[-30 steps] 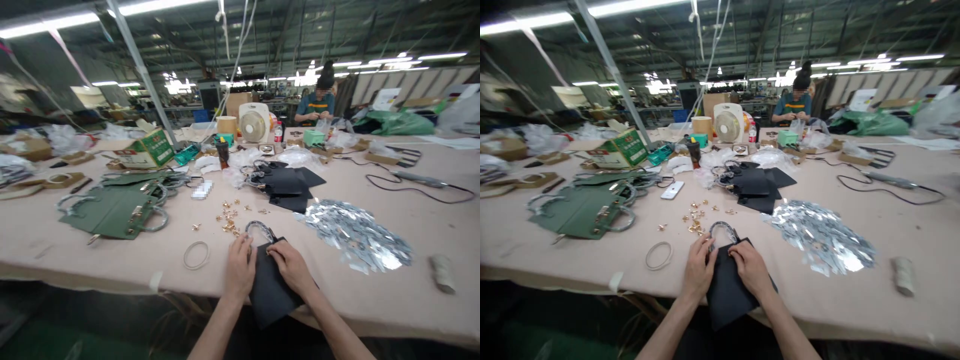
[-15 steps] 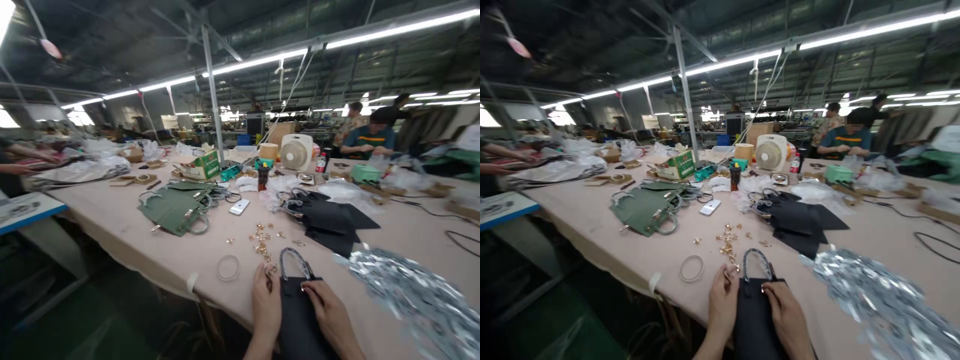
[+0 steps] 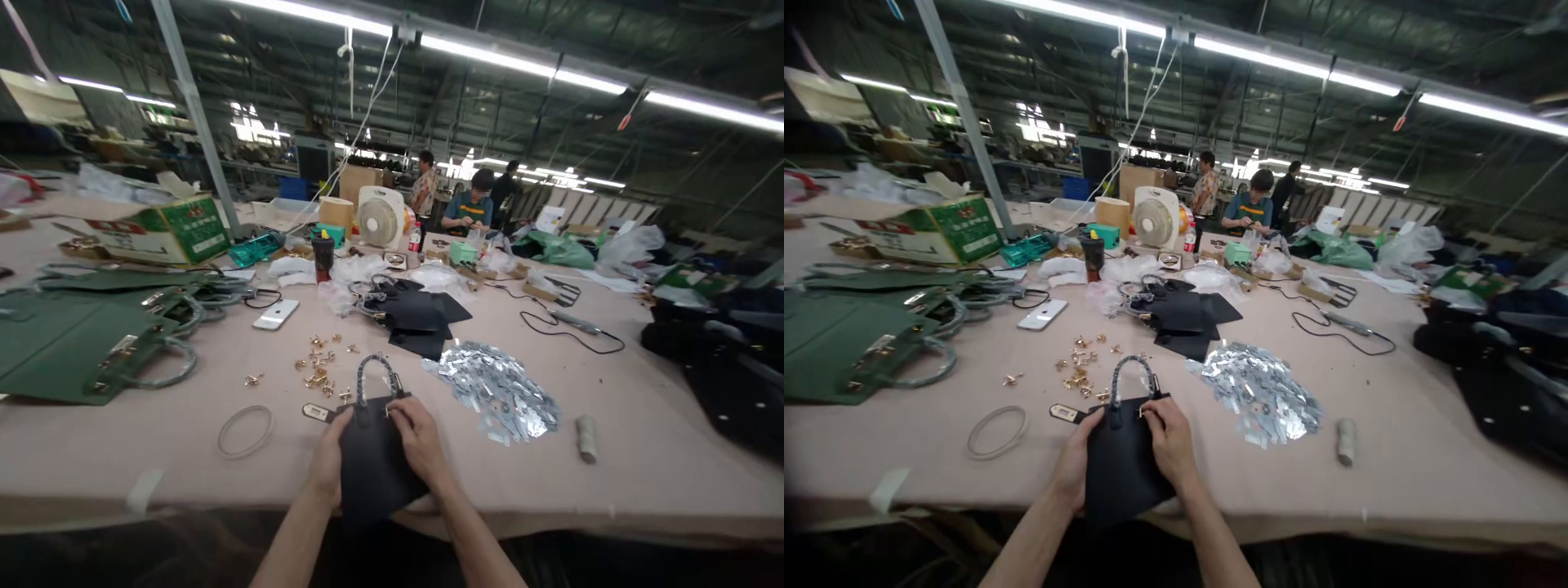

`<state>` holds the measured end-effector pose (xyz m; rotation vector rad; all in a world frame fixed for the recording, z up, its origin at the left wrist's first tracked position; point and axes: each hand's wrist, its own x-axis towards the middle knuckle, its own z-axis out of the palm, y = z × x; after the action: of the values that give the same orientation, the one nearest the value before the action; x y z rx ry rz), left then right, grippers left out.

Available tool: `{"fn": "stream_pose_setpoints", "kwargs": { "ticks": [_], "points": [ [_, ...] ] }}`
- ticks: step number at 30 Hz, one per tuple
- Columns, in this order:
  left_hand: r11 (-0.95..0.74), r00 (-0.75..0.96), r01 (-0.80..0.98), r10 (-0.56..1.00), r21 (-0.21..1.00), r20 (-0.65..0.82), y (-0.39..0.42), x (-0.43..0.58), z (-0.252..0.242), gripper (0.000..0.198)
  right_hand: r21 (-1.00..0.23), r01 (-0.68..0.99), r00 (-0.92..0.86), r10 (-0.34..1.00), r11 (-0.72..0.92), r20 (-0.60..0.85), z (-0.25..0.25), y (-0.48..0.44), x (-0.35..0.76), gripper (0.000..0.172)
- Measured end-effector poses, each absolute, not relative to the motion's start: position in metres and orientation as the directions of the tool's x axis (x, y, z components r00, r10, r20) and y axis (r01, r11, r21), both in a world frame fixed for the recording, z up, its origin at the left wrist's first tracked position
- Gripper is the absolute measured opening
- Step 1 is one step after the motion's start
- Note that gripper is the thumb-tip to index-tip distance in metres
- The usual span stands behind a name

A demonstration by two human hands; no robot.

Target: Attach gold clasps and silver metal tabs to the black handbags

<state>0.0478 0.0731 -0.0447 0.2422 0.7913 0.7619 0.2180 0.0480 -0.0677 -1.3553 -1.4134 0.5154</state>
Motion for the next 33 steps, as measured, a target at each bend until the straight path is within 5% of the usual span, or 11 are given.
{"fn": "stream_pose_setpoints", "kwargs": {
  "ticks": [14, 33],
  "points": [
    [0.413, 0.182, -0.501, 0.909, 0.761, -0.374, 0.074, 0.048, -0.066, 0.040, -0.778, 0.497, -0.015, 0.900, 0.385, 0.436, -0.067, 0.054, 0.223, 0.012],
    [0.242, 0.102, -0.303, 0.970, 0.922, -0.221, 0.074, 0.053, -0.081, 0.055, -0.727, 0.538, -0.287, 0.904, 0.426, 0.318, -0.061, 0.071, 0.240, 0.008]
  ]
}}
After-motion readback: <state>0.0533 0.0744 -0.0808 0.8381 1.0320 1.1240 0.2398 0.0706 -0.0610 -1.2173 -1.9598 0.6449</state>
